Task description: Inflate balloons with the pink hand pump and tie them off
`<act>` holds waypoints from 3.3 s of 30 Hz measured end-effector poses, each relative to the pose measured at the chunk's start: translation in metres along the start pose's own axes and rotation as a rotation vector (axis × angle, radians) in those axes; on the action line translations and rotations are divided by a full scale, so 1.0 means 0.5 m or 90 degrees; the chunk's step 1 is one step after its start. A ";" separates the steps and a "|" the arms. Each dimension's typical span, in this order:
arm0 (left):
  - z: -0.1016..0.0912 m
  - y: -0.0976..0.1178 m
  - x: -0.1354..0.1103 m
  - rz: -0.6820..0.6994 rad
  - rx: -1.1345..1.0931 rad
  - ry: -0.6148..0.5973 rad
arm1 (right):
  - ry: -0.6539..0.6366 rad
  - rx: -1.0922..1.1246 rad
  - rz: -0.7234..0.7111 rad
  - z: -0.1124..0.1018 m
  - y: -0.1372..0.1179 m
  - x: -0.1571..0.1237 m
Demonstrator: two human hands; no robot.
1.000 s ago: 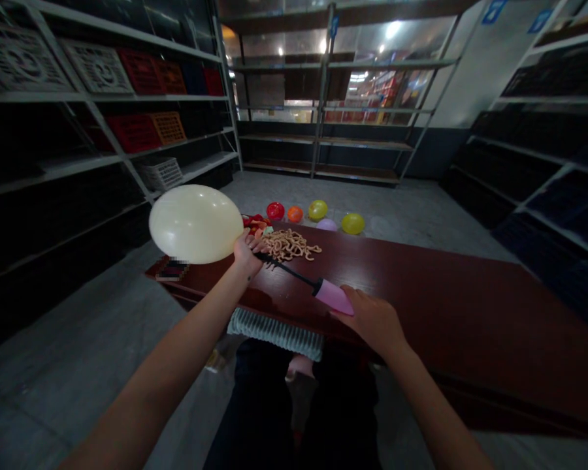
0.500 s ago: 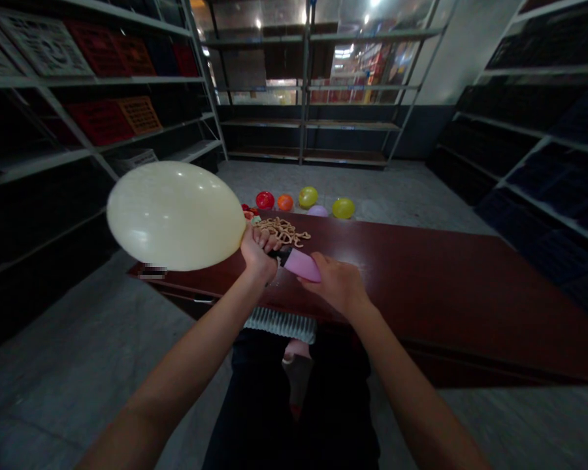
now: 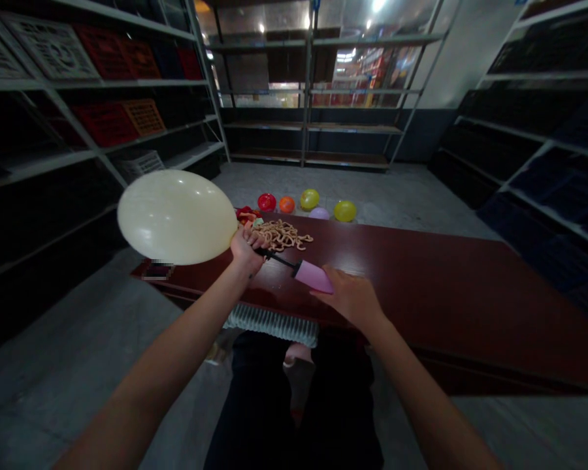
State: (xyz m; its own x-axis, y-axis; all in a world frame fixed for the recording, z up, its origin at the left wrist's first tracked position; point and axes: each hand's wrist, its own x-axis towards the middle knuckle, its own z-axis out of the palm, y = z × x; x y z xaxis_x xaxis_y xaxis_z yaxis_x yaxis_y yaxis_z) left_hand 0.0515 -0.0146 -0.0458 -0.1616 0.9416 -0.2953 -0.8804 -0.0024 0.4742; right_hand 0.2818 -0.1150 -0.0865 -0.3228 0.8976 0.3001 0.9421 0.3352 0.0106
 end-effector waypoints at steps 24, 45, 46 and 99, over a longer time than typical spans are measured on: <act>0.007 -0.089 -0.036 0.037 0.010 -0.056 | -0.073 0.086 0.073 -0.008 -0.043 0.027; 0.006 -0.012 0.004 -0.001 0.034 0.041 | 0.008 -0.006 0.043 0.017 0.065 -0.071; 0.007 -0.005 0.012 -0.004 0.029 0.055 | 0.012 -0.011 0.040 0.014 0.071 -0.076; 0.007 0.022 -0.031 0.048 -0.037 -0.010 | -0.050 -0.108 0.059 -0.039 -0.027 -0.019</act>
State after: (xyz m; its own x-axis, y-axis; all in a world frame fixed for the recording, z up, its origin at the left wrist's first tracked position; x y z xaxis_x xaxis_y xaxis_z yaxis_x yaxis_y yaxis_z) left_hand 0.0461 -0.0283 -0.0331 -0.2220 0.9431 -0.2474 -0.8904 -0.0927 0.4456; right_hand 0.2737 -0.1336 -0.0708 -0.2339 0.9442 0.2317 0.9677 0.2032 0.1489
